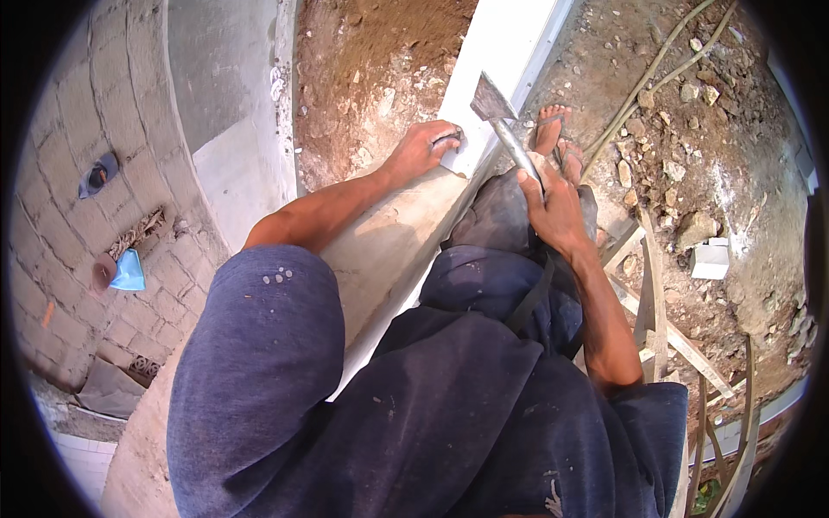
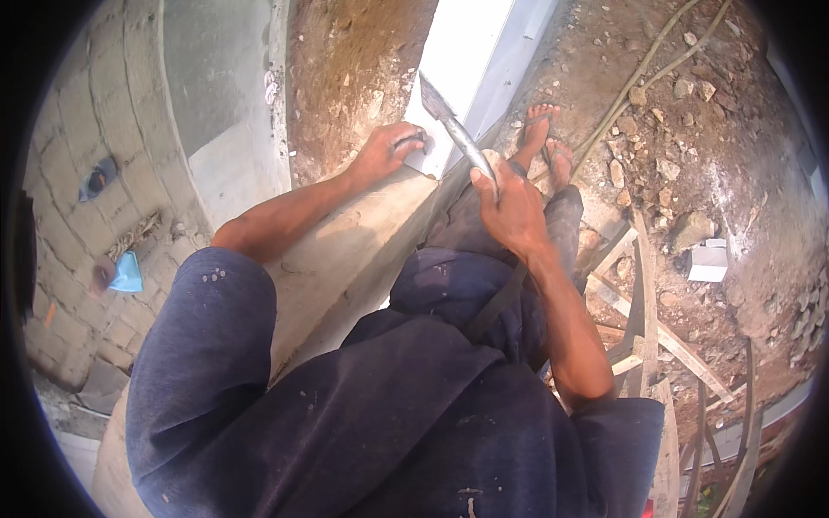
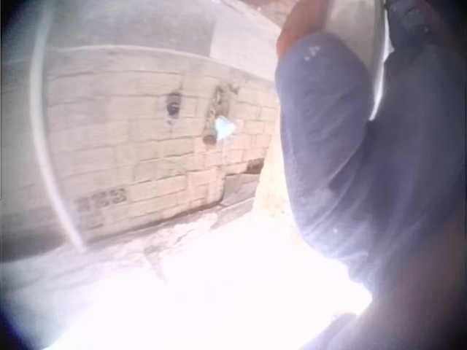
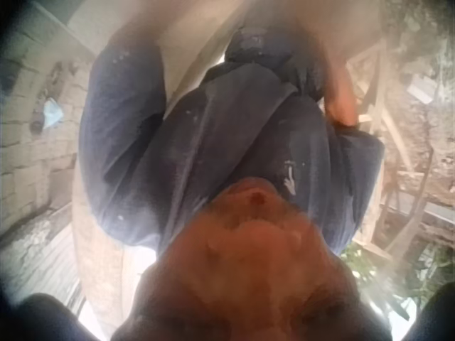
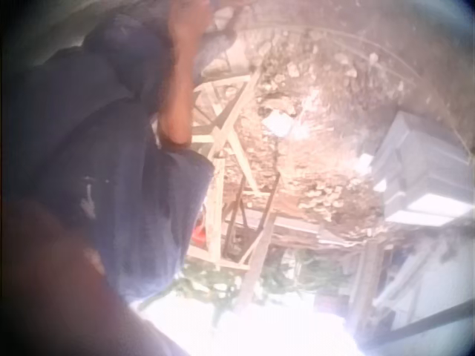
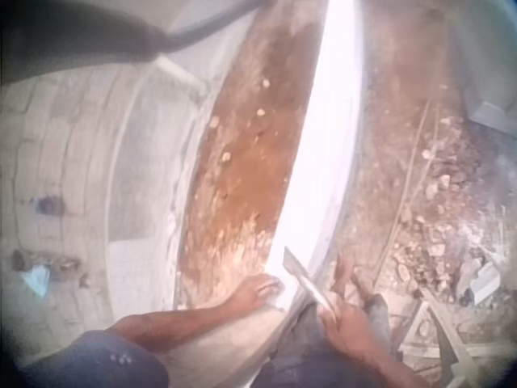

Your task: The person uses a hammer to tap and adjust white wall tiles along a curved wall. They then use a tape measure to measure sections of the wall and mark positions with a pencil. The person handles tiles and tools throughout the process.

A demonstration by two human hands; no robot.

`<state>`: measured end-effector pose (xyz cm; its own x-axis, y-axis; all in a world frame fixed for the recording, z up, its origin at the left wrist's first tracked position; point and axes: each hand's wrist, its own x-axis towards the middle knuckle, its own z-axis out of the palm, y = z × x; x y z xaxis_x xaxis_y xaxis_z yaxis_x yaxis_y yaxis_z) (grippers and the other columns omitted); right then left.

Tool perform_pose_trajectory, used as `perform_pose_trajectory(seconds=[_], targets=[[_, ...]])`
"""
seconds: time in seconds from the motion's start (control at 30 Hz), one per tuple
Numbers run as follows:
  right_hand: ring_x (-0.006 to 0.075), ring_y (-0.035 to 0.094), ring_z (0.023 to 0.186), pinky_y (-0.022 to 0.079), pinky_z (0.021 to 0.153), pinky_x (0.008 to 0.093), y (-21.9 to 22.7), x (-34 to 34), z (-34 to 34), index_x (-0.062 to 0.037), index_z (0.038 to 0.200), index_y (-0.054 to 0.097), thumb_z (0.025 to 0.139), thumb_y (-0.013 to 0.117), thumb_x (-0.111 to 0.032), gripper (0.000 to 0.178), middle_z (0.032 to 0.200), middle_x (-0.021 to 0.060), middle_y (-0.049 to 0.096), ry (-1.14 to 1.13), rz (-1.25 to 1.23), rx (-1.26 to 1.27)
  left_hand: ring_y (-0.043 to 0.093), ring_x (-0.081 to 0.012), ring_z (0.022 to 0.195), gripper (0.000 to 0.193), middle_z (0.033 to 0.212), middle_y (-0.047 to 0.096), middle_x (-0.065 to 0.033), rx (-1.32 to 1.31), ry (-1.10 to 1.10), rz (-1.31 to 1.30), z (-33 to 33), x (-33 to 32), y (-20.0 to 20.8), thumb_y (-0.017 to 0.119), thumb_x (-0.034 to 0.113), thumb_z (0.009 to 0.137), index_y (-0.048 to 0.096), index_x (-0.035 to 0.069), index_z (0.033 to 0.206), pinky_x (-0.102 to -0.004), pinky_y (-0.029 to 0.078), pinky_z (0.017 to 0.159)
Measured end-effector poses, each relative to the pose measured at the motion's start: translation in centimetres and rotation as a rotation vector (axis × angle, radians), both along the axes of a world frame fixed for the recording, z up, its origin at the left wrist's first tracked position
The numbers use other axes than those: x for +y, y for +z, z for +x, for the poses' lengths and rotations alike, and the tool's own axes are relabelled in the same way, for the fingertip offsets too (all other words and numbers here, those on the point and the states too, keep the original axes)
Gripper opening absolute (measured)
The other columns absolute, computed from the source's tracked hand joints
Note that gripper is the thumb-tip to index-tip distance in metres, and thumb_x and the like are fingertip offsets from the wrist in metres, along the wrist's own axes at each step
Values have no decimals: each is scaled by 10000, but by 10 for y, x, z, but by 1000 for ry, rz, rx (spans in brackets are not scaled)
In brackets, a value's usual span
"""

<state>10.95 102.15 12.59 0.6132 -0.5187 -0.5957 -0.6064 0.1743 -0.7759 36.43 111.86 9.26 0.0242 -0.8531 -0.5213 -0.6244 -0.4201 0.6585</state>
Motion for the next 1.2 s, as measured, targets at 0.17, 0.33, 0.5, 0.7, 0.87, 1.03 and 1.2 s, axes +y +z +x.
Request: perform_pose_trajectory(seconds=[0.17, 0.33, 0.5, 0.7, 0.87, 1.03, 1.2], targets=[[506, 609, 788, 479, 772, 533, 3, 9, 7, 121, 1235, 463, 973, 444, -352, 541, 758, 333, 612, 4, 39, -31, 623, -328, 894, 156, 938, 658, -162, -35, -138, -133, 3, 3, -1, 642, 93, 862, 660, 2, 987, -390, 495, 812], [510, 607, 764, 480, 740, 547, 8, 22, 13, 114, 1130, 508, 971, 451, -354, 498, 745, 335, 609, 197, 74, 114, 623, -326, 878, 160, 919, 659, -158, -33, -215, -117, 5, 3, -1, 635, 56, 842, 666, -2, 987, -400, 500, 806], [506, 607, 731, 489, 685, 545, 17, 25, 13, 95, 1075, 527, 965, 462, -351, 463, 727, 320, 611, 71, 13, 76, 632, -319, 866, 172, 908, 664, -154, -52, -243, -154, 4, 4, -1, 623, 12, 817, 672, -5, 981, -395, 512, 808], [498, 613, 741, 493, 692, 535, 17, 26, 10, 101, 1088, 523, 960, 468, -343, 465, 735, 317, 614, 89, -24, 44, 609, -334, 890, 256, 918, 655, -145, -31, -266, -146, 11, 7, -3, 622, -16, 764, 667, 15, 1014, -409, 504, 842], [497, 614, 733, 494, 687, 529, 13, 33, 8, 99, 1085, 522, 955, 478, -325, 446, 720, 320, 609, 142, -14, 136, 614, -328, 886, 252, 923, 658, -149, -39, -271, -120, 10, 7, -5, 617, -20, 774, 673, 22, 1016, -395, 511, 833], [496, 614, 742, 494, 700, 526, 11, 34, 8, 81, 1036, 525, 961, 468, -336, 428, 718, 327, 605, 61, -6, 69, 625, -333, 894, 256, 943, 663, -158, -34, -240, -79, 7, 4, -4, 592, -41, 775, 677, 21, 1008, -384, 516, 826], [488, 615, 757, 484, 706, 531, 3, 25, 11, 76, 1032, 521, 967, 460, -362, 447, 721, 326, 605, 144, 62, 122, 631, -331, 897, 232, 941, 676, -152, -49, -206, -97, 7, 2, -6, 605, -5, 790, 680, 17, 1008, -392, 514, 828]])
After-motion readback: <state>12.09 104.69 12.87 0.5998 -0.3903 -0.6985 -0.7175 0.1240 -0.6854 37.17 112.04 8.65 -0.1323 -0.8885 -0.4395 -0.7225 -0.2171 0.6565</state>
